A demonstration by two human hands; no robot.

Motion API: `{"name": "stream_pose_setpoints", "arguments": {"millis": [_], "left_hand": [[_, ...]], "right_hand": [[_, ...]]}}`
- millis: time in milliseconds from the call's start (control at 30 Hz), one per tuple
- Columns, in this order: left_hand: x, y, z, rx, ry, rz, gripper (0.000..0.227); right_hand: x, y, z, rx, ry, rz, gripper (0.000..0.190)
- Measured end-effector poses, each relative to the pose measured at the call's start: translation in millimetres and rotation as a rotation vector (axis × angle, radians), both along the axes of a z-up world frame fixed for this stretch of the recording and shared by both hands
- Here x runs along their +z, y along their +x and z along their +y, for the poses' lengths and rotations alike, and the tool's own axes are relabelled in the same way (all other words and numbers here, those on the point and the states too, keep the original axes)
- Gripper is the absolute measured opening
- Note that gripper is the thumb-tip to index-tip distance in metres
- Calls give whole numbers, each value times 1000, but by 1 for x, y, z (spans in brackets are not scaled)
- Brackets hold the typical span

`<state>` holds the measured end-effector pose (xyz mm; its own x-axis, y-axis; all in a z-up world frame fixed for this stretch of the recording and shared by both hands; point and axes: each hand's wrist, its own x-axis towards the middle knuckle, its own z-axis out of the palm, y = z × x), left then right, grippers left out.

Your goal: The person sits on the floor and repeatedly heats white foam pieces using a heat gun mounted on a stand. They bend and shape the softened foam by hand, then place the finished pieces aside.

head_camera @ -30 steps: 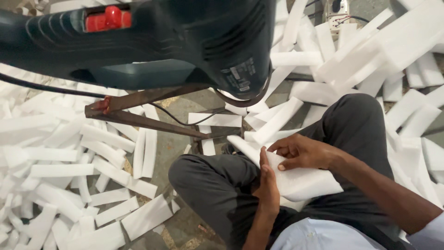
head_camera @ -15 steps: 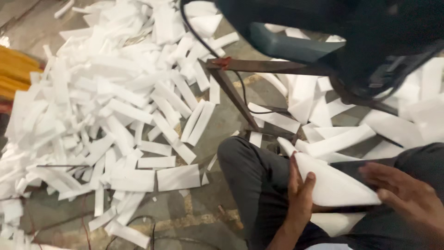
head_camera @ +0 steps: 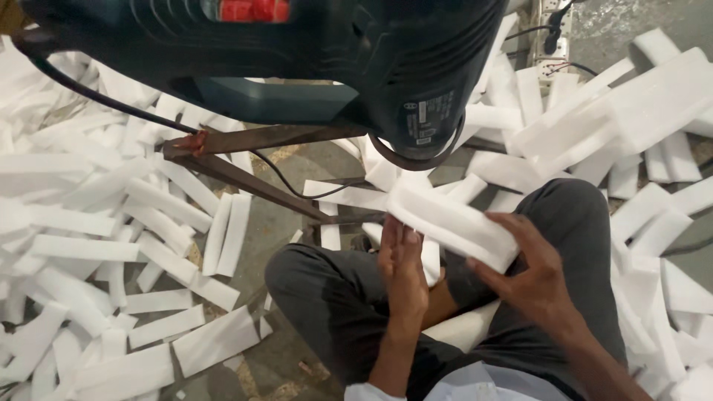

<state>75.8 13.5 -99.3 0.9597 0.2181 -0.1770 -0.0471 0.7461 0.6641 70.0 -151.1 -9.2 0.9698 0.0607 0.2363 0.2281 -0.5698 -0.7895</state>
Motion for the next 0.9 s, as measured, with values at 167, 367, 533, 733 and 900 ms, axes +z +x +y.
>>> {"name": "stream_pose_setpoints", "arguments": {"millis": [167, 367, 533, 733, 900], "left_hand": [[30, 31, -8, -18, -29, -91, 43], [43, 47, -19, -17, -2, -16, 36], [27, 69, -9, 85, -21, 75, 29], [23, 81, 21, 199, 48, 173, 27], [-3, 70, 35, 197, 103, 176, 24]], "right_hand": [[17, 11, -4, -76, -7, -41, 67], [12, 12, -13, -108, 20, -84, 68], [4, 24, -6, -70, -14, -127, 68], [-9, 48, 15, 12, 71, -95, 70], [-26, 47, 20, 71, 6, -193, 71]]}}
